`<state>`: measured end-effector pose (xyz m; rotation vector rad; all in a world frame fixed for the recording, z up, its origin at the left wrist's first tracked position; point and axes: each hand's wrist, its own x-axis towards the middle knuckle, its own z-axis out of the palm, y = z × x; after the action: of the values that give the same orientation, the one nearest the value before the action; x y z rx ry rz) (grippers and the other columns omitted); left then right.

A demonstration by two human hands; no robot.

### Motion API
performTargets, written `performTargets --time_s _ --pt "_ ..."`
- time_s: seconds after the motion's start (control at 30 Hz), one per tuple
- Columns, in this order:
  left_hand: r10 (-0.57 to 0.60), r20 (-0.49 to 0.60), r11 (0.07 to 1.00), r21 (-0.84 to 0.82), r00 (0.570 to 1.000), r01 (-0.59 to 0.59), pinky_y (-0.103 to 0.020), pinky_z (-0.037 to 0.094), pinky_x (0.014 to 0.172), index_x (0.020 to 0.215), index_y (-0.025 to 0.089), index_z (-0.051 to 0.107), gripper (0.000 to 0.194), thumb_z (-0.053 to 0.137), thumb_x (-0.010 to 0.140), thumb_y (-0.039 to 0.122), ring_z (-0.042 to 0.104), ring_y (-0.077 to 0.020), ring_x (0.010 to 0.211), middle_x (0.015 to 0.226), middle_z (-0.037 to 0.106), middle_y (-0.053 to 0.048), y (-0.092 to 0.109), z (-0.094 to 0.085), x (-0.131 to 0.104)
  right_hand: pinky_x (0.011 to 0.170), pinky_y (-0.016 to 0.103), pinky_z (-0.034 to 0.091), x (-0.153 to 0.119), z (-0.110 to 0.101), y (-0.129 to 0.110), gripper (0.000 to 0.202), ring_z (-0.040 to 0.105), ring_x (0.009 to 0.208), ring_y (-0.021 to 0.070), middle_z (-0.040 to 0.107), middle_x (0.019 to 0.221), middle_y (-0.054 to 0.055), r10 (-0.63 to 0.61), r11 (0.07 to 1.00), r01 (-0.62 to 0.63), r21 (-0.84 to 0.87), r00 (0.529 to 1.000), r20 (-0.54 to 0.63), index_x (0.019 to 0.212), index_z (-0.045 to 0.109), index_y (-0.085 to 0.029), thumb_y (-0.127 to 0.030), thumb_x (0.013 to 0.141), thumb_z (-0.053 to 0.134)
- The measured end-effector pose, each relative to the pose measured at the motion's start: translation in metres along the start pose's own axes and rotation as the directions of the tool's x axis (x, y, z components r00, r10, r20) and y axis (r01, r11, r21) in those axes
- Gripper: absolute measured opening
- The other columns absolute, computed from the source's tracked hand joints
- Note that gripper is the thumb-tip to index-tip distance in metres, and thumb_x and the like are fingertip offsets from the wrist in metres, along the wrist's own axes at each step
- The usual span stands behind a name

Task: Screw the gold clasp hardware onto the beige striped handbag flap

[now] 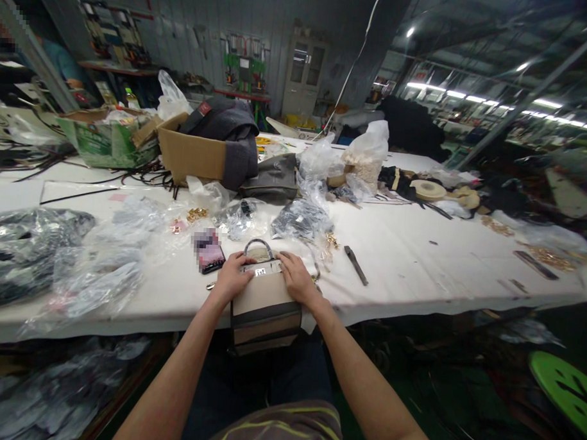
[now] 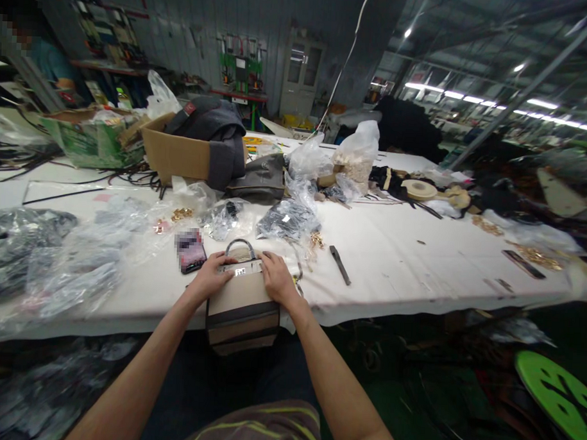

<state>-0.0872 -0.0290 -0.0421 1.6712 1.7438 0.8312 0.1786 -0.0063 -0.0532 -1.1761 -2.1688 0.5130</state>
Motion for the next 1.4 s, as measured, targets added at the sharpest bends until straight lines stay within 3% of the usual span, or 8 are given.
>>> performTargets --time_s 0.47,0.7,1.4 --pt "0.019 0.012 1.000 0.000 1.000 -0.019 -0.056 0.037 0.142 0.128 0.024 0.088 0.042 0.075 0.088 0.024 0.058 -0.0392 0.159 0.165 0.060 -0.016 0.0022 -0.0018 -0.0010 0.135 0.058 0.046 -0.0005 0.0018 0.0002 0.052 0.058 0.150 0.0329 0.065 0.162 0.018 -0.002 1.000 0.003 0.004 1.000 -0.022 0.165 0.065 -0.020 -0.030 0.120 0.042" --pt "0.013 0.012 1.000 0.014 1.000 -0.013 -0.060 0.039 0.141 0.127 0.027 0.088 0.040 0.075 0.089 0.025 0.057 -0.0403 0.160 0.165 0.060 -0.015 0.0021 -0.0017 -0.0014 0.136 0.058 0.046 -0.0009 0.0016 0.0004 0.052 0.057 0.152 0.0331 0.064 0.163 0.018 0.003 1.000 -0.002 0.006 1.000 -0.015 0.165 0.065 -0.020 -0.031 0.120 0.041" --pt "-0.002 0.000 0.999 0.032 1.000 0.002 -0.058 0.039 0.141 0.128 0.029 0.087 0.041 0.074 0.089 0.028 0.057 -0.0384 0.159 0.166 0.060 -0.012 0.0040 -0.0007 -0.0039 0.138 0.057 0.044 -0.0018 -0.0009 -0.0018 0.053 0.055 0.156 0.0317 0.064 0.164 0.018 0.013 1.000 -0.013 0.014 1.000 -0.008 0.166 0.064 -0.021 -0.033 0.121 0.040"
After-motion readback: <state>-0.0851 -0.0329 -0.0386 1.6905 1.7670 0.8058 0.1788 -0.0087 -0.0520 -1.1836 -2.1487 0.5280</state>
